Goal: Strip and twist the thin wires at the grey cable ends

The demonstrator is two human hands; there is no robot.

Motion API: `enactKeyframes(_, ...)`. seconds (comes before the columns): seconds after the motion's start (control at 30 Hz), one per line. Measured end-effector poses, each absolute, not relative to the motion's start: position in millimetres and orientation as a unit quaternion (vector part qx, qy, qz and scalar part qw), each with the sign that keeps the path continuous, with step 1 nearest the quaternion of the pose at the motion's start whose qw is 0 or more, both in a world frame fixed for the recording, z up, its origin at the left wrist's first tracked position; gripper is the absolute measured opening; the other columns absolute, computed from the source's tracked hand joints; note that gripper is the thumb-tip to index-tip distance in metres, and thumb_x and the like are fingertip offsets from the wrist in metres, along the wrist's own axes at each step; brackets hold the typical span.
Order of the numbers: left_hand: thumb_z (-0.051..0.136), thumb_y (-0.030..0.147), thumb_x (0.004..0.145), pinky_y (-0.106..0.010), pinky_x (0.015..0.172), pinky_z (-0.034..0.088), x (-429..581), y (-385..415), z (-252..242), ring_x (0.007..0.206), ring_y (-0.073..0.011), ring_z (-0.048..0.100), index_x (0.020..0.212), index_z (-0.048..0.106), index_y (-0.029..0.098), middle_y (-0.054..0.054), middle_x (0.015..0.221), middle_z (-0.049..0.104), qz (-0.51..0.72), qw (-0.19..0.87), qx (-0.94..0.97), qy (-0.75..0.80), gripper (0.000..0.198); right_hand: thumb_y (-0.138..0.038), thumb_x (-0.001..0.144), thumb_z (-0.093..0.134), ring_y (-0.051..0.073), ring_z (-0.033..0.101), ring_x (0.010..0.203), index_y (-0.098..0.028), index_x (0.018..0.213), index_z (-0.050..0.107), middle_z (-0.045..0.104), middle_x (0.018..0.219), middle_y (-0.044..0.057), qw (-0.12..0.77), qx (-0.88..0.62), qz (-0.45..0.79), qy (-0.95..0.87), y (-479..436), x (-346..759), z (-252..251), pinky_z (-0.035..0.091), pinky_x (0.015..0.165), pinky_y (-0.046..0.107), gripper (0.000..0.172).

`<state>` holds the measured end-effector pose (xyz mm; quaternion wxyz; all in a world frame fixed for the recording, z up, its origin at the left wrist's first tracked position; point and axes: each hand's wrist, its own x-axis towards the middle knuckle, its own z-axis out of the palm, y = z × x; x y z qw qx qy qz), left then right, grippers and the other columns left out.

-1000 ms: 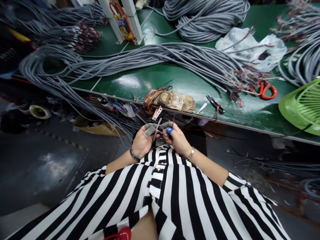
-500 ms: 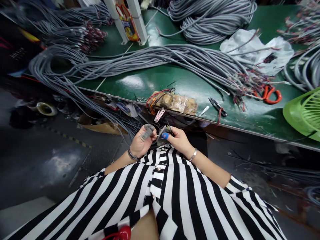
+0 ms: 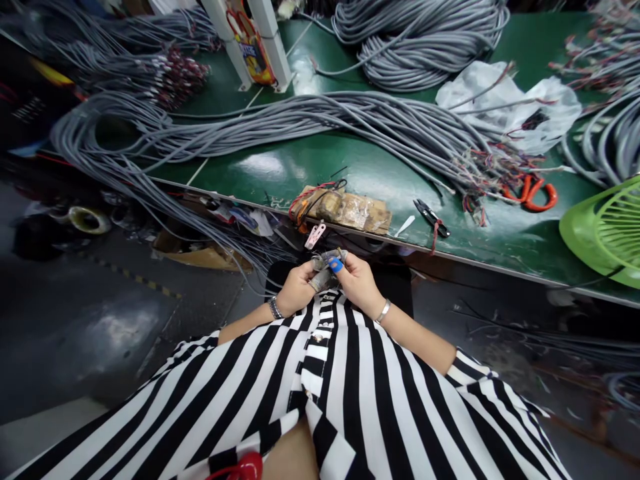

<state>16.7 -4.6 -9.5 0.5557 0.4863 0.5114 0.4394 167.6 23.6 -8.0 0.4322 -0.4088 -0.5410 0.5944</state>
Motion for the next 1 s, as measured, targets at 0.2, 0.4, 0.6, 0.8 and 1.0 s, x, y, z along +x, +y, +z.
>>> enactKeyframes(0.2,0.077,0.036,0.067,-0.023,0.055,0.051,19.9,-1.7,-0.9,0.059,-0.0118,0.059,0.085,0.07,0.017,-0.001,0.068,0.065,0.455,0.611,0.4,0.51,0.028,-0.043,0.089,0.051,0.018,0.06,0.084,-0.023,0.117,0.06,0.065,0.09,0.003,0.403,-0.384,0.547,-0.626,25.2,170.3,-11.3,0.049,0.08,0.031,0.036)
enactKeyframes(0.4,0.079,0.033,0.066,-0.02,0.067,0.05,20.5,-0.5,-6.3,0.071,-0.0092,0.06,0.08,0.07,0.016,-0.001,0.081,0.066,0.543,0.568,0.352,0.508,0.023,-0.044,0.088,0.054,0.018,0.06,0.089,-0.02,0.127,0.054,0.066,0.096,0.005,0.396,-0.386,0.56,-0.617,27.1,174.2,-16.5,0.049,0.086,0.032,0.046)
enactKeyframes(0.6,0.079,0.034,0.067,-0.013,0.04,0.029,13.0,-1.5,-8.8,0.046,-0.0024,0.047,0.08,0.064,0.013,0.001,0.066,0.063,0.548,0.641,0.284,0.456,0.029,-0.048,0.082,0.059,0.016,0.061,0.076,-0.019,0.121,0.058,0.066,0.082,0.003,0.4,-0.384,0.587,-0.59,30.1,175.6,-18.2,0.051,0.077,0.031,0.049)
enactKeyframes(0.8,0.075,0.037,0.07,-0.016,0.037,0.028,1.5,-2.1,5.9,0.04,-0.006,0.047,0.075,0.055,0.015,0.003,0.056,0.055,0.519,0.75,0.244,0.33,0.03,-0.046,0.079,0.063,0.016,0.061,0.076,-0.018,0.091,0.069,0.067,0.081,0.003,0.4,-0.372,0.591,-0.594,30.3,174.8,-10.5,0.051,0.072,0.028,0.031)
enactKeyframes(1.0,0.069,0.04,0.073,-0.018,0.035,0.022,-28.5,-9.1,10.7,0.032,-0.004,0.029,0.058,0.052,0.015,0.006,0.039,0.033,0.543,0.754,0.228,0.291,0.034,-0.047,0.08,0.063,0.013,0.058,0.067,-0.016,0.082,0.069,0.065,0.073,0.002,0.367,-0.345,0.619,-0.603,27.8,171.8,-2.9,0.048,0.065,0.026,0.031)
